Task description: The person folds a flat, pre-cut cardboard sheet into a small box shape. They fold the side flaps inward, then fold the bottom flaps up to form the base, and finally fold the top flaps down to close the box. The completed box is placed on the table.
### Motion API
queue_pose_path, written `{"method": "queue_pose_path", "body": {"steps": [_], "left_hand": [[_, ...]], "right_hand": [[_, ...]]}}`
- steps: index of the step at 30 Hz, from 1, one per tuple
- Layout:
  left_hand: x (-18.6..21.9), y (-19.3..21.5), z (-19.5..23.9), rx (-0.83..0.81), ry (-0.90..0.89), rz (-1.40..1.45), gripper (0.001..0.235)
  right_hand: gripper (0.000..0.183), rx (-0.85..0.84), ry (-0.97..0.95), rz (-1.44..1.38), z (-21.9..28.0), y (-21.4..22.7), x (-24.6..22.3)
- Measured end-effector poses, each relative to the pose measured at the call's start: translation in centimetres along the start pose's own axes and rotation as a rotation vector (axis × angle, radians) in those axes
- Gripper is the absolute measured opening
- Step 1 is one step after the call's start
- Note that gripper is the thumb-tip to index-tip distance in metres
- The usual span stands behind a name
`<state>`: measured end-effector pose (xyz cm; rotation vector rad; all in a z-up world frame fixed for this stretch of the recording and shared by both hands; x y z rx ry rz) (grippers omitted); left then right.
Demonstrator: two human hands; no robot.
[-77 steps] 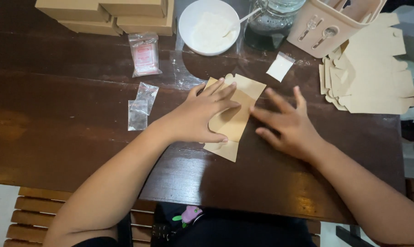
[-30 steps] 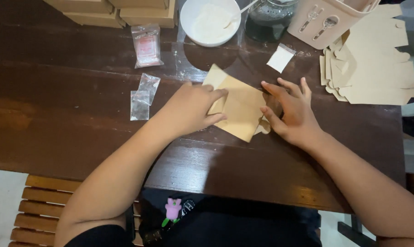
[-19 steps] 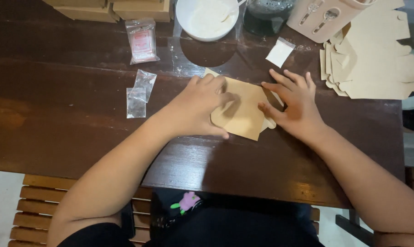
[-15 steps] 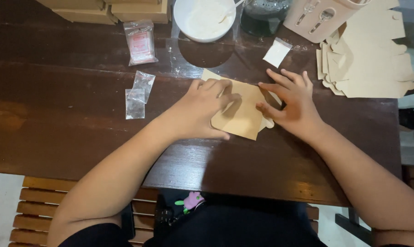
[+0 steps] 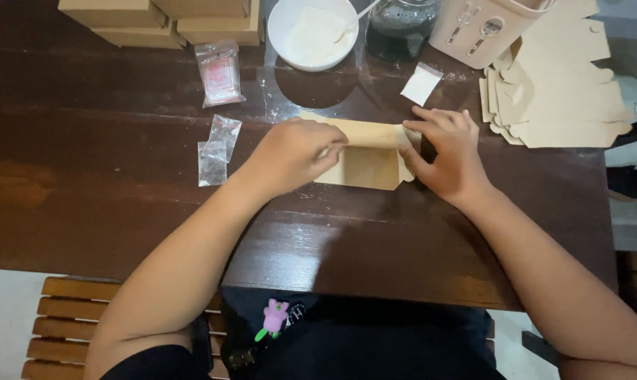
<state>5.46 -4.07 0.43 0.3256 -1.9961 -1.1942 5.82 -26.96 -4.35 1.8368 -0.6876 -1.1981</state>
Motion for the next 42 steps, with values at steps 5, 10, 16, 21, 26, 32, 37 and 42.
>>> {"method": "queue_pose_path", "body": {"steps": [5,10,16,21,26,32,37,42], "left_hand": [[-2.9,0.7,0.5,0.264,0.101,0.329,0.010],[-5.8,-0.3,0.7,0.375,0.306,0.607,0.017],[-6.6,-0.7,1.1,0.447,0.385,0.830,0.025],[-6.9,-0.5,1.1,0.441,0.434,0.792,0.028],[-8.1,-1.5,0.7,0.402,0.391,0.853,0.046],[-5.1,-0.4,-0.2,0.163,0.455,0.665,0.059],[-7.2,-1.5,-0.1,0.186,0.494,0.635,0.039],[-8.0,-1.9,-0.4,0.193,0.494,0.668,0.040]], "right_hand": [[0.058,-0.045,-0.045,-0.028,-0.2,0.1,0.4],[0.066,0.010,-0.073,-0.121,-0.3,0.0,1.7],[0.075,0.203,-0.020,-0.300,0.3,1.1,2.2],[0.055,0.113,0.108,-0.205,0.5,1.0,-0.1],[0.026,0.056,0.308,-0.186,0.2,1.1,-3.7],[0.027,-0.002,0.389,0.041,1.0,0.4,-4.8],[0.028,-0.046,0.337,0.156,1.4,-0.5,-4.1],[0.049,-0.152,0.306,0.204,1.5,-1.6,-3.9]]}}
Point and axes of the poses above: each hand's wrist, its own z-axis away from the middle knuckle, its own y-axis out of the back of the hand, x = y × z, the point moved 8 cm from there along -z, towards the middle knuckle, and after that the axes turned 4 degrees about -x, right-handed, at the moved point
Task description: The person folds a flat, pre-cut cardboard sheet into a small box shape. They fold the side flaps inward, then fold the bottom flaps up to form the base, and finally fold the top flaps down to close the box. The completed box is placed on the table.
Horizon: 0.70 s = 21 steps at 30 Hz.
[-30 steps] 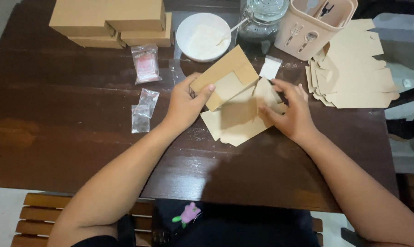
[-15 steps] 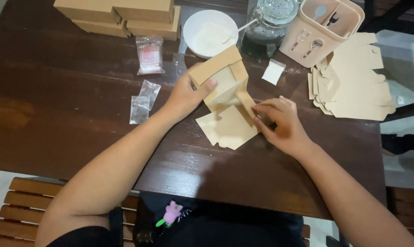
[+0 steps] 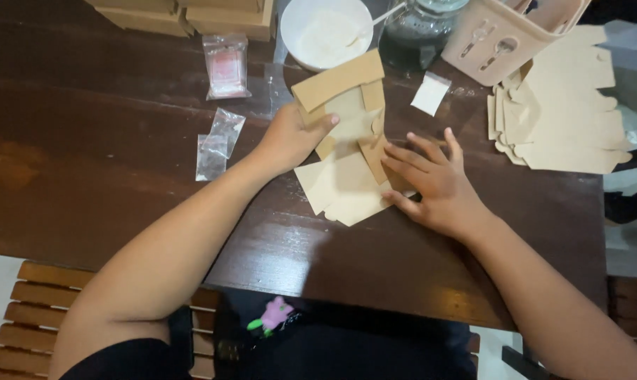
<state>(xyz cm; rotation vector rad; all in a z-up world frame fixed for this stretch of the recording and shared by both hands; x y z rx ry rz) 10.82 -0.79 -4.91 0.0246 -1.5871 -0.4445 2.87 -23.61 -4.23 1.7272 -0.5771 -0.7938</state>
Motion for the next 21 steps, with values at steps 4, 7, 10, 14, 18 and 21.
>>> {"method": "queue_pose_path", "body": {"steps": [4,7,10,14,18,21], "left_hand": [[0.2,-0.1,-0.3,0.014,-0.026,0.009,0.036],[0.0,-0.1,-0.4,0.022,-0.063,0.016,0.033],[-0.3,-0.2,-0.4,0.048,-0.078,0.023,0.031],[-1.2,-0.6,-0.3,0.082,-0.095,0.033,0.027],[1.9,0.0,0.9,0.140,-0.188,-0.036,0.034],[1.7,0.4,0.6,0.074,-0.198,-0.154,0.047]], "right_hand": [[0.061,-0.095,-0.026,-0.048,-1.0,0.1,-0.7],[0.070,-0.156,-0.072,-0.114,-1.4,-0.3,-0.7],[0.071,-0.152,-0.050,-0.088,-0.9,-0.5,-0.9],[0.066,-0.107,-0.012,0.144,0.9,-0.4,-2.1],[0.055,-0.025,0.013,0.181,1.1,0.5,-3.4],[0.056,0.006,0.049,0.118,0.5,1.0,-3.6]]}}
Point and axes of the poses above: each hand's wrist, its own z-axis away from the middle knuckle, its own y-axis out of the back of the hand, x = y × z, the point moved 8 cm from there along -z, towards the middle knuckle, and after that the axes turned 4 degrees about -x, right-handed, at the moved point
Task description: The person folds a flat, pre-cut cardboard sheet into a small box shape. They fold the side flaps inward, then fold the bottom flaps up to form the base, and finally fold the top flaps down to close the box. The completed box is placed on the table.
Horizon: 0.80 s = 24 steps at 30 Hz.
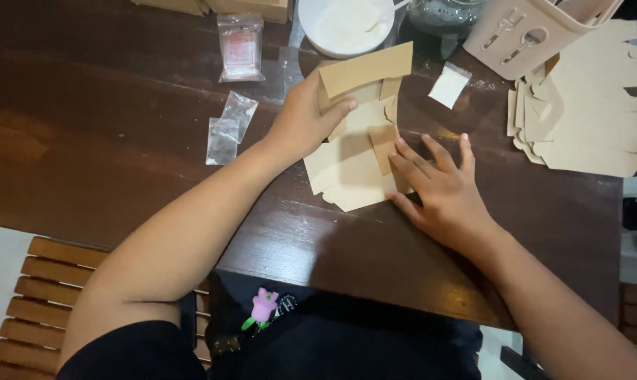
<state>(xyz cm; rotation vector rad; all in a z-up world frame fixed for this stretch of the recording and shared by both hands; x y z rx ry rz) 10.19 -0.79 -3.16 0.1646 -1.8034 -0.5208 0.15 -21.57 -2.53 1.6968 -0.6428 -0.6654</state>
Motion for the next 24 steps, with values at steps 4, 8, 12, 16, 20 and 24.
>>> {"method": "queue_pose_path", "body": {"steps": [4,8,12,16,20,24], "left_hand": [[2.5,1.2,0.0,-0.171,0.007,-0.047,0.061],[2.7,2.1,0.6,-0.117,-0.126,-0.129,0.074],[4.4,3.4,2.6,0.301,-0.402,-0.379,0.093],[7.7,-1.4,4.0,0.120,-0.733,-0.283,0.051],[6.4,-7.7,6.2,-0.182,-0.497,-0.641,0.061],[4.0,-9.3,6.7,-0.263,-0.424,-0.848,0.098]], "right_hand": [[0.058,0.005,-0.045,-0.026,-0.3,-0.1,0.2],[0.066,-0.001,-0.054,-0.041,-0.3,-0.5,0.2],[0.074,-0.018,-0.068,-0.083,-0.4,-1.2,0.0],[0.072,-0.113,-0.185,-0.121,-0.6,-2.2,0.3],[0.077,-0.134,-0.170,-0.032,-0.3,-2.9,0.3],[0.075,-0.176,-0.155,0.016,0.0,-2.6,-0.2]]}}
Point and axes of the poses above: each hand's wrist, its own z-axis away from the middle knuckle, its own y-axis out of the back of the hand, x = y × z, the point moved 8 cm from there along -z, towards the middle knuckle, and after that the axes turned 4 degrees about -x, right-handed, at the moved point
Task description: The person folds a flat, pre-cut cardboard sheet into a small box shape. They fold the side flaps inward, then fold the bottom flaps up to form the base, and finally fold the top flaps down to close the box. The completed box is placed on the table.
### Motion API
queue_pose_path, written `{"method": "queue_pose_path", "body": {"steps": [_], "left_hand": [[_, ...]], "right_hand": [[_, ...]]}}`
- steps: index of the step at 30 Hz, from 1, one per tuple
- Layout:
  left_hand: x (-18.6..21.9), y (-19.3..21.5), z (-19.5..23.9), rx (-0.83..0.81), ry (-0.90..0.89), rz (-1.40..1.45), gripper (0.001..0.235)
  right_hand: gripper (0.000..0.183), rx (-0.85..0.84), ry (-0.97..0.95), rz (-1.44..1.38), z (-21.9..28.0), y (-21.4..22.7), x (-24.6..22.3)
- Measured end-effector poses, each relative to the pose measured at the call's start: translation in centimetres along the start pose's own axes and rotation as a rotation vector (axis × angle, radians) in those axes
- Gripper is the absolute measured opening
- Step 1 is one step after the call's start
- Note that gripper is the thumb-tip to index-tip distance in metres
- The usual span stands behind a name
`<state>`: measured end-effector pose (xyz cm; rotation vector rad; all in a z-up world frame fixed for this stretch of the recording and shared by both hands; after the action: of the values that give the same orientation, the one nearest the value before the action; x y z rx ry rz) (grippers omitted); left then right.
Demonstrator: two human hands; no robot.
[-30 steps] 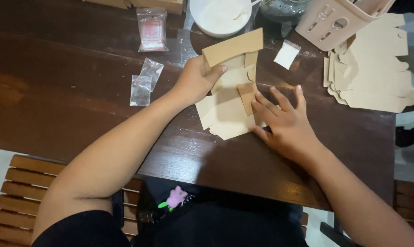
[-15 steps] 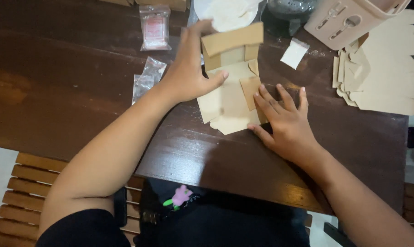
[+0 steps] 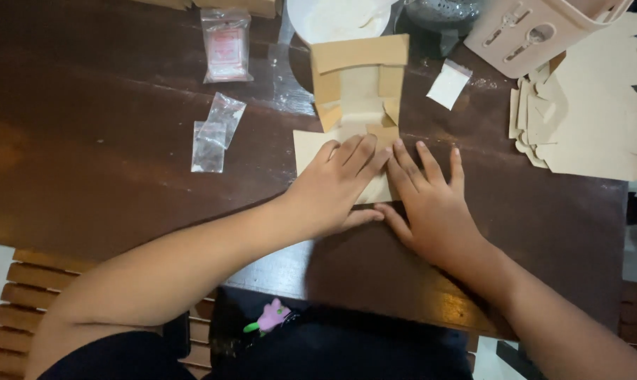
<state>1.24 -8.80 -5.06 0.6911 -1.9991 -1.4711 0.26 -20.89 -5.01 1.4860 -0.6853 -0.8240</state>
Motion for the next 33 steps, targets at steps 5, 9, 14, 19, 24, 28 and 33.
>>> {"method": "queue_pose_path", "body": {"steps": [5,9,14,19,24,28,33], "left_hand": [[0.0,0.3,-0.5,-0.213,0.016,0.133,0.095],[0.1,0.8,-0.9,-0.251,0.032,0.202,0.092],[0.2,0.1,-0.9,-0.272,0.037,0.163,0.094],[0.2,0.6,-0.9,-0.241,0.057,0.144,0.092],[0.3,0.5,-1.1,-0.241,0.045,0.141,0.092],[0.2,0.3,-1.3,-0.182,0.071,0.156,0.088],[0.2,1.0,-1.3,-0.132,0.084,0.153,0.082]], "right_hand": [[0.081,-0.025,0.039,0.149,1.5,0.1,0.1],[0.090,-0.009,0.082,0.184,-0.1,0.0,1.4],[0.094,-0.001,0.063,0.141,-1.3,-0.5,1.7],[0.080,0.018,0.037,0.177,0.6,-0.3,-0.1],[0.094,0.081,0.043,0.194,-0.4,-0.4,0.9],[0.096,0.008,0.048,0.171,-1.4,-0.9,2.4],[0.087,0.069,0.068,0.164,-0.1,0.2,0.3]]}}
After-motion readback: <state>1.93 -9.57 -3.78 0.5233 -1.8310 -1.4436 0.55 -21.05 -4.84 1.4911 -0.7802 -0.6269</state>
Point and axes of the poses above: each hand's wrist, its own z-axis away from the middle knuckle, its own y-axis out of the back of the hand, x = y × z, the point moved 8 cm from there along -z, towards the middle knuckle, and after that the axes turned 4 degrees about -x, right-handed, at the moved point
